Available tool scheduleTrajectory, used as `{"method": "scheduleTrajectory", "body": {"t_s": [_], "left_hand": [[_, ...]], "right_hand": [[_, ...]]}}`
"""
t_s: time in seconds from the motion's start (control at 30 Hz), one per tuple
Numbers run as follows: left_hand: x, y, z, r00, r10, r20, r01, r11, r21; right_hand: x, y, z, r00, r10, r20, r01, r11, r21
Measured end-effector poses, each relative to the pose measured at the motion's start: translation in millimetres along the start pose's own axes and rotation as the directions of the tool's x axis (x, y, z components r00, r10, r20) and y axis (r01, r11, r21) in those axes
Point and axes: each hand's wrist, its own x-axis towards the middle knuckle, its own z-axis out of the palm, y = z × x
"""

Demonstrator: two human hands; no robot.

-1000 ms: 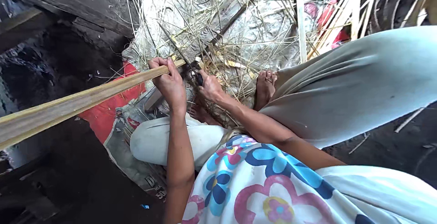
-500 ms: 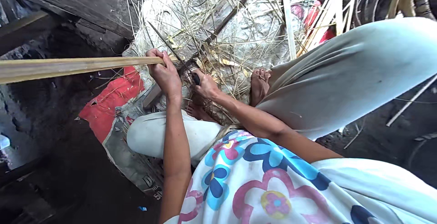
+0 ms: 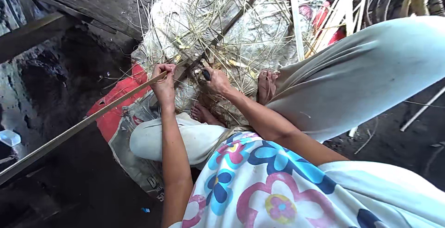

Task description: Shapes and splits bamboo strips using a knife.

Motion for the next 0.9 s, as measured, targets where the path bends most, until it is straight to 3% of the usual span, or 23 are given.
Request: {"method": "scheduleTrajectory", "body": {"t_s": [0.1, 0.23, 0.4, 0.53, 0.77, 0.9], "left_hand": [[4, 0, -2, 1.0, -0.002, 0.022, 0.002, 1.0, -0.004], [5, 1, -1, 0.999, -0.013, 0.033, 0.013, 1.0, -0.006], [7, -3, -5, 1.0, -0.005, 0.031, 0.006, 0.999, -0.042], [7, -2, -5, 0.999, -0.002, 0.039, 0.003, 1.0, -0.025], [9, -3, -6, 0.999, -0.014, 0.047, 0.016, 0.999, -0.04], [8, -4, 10, 0.993, -0.048, -0.11, 0.038, 0.995, -0.089]], "right_hand": [[5, 5, -1, 0.999, 0.049, 0.001, -0.049, 0.999, 0.012], [-3, -7, -10, 1.0, -0.028, 0.009, 0.028, 0.999, -0.024], [2, 6, -9, 0.998, 0.058, 0.016, -0.058, 0.998, -0.01], [-2, -2, -14, 0.999, 0.016, 0.043, -0.015, 0.999, -0.032], [4, 15, -12, 0.998, 0.053, 0.045, -0.055, 0.997, 0.057], [0, 9, -13, 0.988, 0.108, 0.111, -0.131, 0.967, 0.22]]}}
